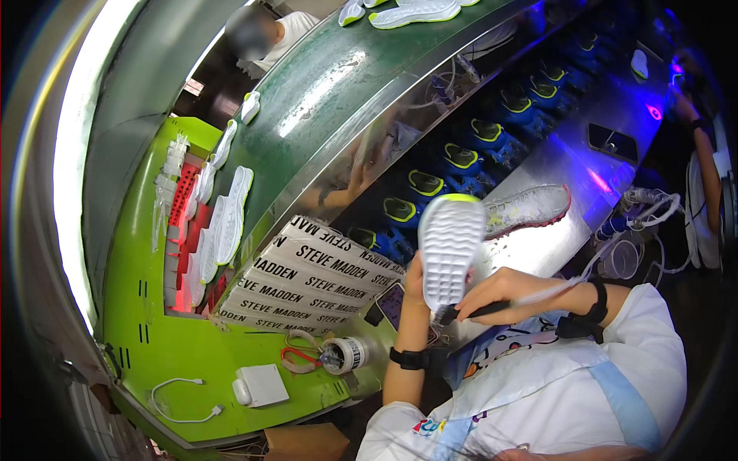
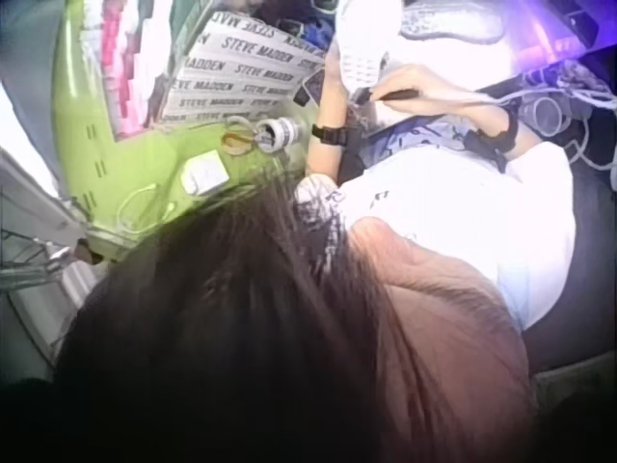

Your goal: The recorder is applying a liquid adhesive or primer to the bottom of white shoe soles using a brush, while working at an industrial conveyor line.

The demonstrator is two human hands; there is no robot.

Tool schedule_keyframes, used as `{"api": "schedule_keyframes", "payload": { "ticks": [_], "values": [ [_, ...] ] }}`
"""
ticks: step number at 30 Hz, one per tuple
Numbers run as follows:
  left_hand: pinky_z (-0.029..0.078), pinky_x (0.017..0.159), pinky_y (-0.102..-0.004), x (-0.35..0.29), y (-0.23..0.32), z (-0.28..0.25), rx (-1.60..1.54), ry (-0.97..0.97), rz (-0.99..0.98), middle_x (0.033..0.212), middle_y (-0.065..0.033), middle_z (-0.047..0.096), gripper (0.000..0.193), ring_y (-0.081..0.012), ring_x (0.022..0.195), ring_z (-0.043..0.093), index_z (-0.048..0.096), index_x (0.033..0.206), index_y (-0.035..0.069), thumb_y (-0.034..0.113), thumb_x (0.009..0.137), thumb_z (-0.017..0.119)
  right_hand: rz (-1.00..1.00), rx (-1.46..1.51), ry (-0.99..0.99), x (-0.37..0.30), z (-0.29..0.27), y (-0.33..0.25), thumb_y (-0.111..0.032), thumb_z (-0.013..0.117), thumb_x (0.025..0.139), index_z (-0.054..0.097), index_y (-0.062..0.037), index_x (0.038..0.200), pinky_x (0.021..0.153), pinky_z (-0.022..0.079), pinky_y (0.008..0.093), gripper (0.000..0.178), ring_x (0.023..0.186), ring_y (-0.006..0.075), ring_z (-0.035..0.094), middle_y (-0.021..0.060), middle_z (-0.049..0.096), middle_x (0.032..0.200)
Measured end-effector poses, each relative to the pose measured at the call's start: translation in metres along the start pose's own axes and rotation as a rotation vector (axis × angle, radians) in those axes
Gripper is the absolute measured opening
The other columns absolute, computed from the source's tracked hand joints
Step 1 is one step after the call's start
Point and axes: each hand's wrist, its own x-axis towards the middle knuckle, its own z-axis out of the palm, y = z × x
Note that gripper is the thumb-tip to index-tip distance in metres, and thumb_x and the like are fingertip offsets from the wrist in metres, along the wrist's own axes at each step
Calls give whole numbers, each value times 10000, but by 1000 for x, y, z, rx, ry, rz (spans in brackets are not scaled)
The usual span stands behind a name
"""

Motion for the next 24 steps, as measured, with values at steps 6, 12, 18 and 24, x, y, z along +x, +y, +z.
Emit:
{"api": "schedule_keyframes", "payload": {
  "ticks": [6,12,18,24],
  "values": [
    [501,781,-229,41,19,33,441,21,-552,1053,-111,630,280,-130,917,615,580,1106,-58,116,909,487,156,-218,-148,-4,-24,-17,-35,637,745,675,-59,952,806,498,305,211,924,245,631,100,669,970],
    [496,826,-275,51,32,17,340,-53,-825,1092,-172,613,403,-194,921,628,625,1045,-49,287,923,439,-74,-274,-183,-19,-50,-20,-25,660,712,698,-83,884,887,454,383,185,1036,245,559,68,658,909],
    [255,1078,-451,34,-46,38,-72,221,134,1448,-143,282,661,-347,1285,336,248,1412,65,460,886,317,268,55,418,-17,-48,-10,-28,678,712,698,-38,919,775,486,274,208,858,150,630,109,677,901],
    [427,935,-439,34,-74,23,-582,35,270,1397,-112,368,620,-332,1135,462,283,1391,72,370,863,413,-47,-392,470,-5,-5,23,-58,672,714,660,-61,899,741,453,342,185,735,231,605,88,651,819]
  ]
}}
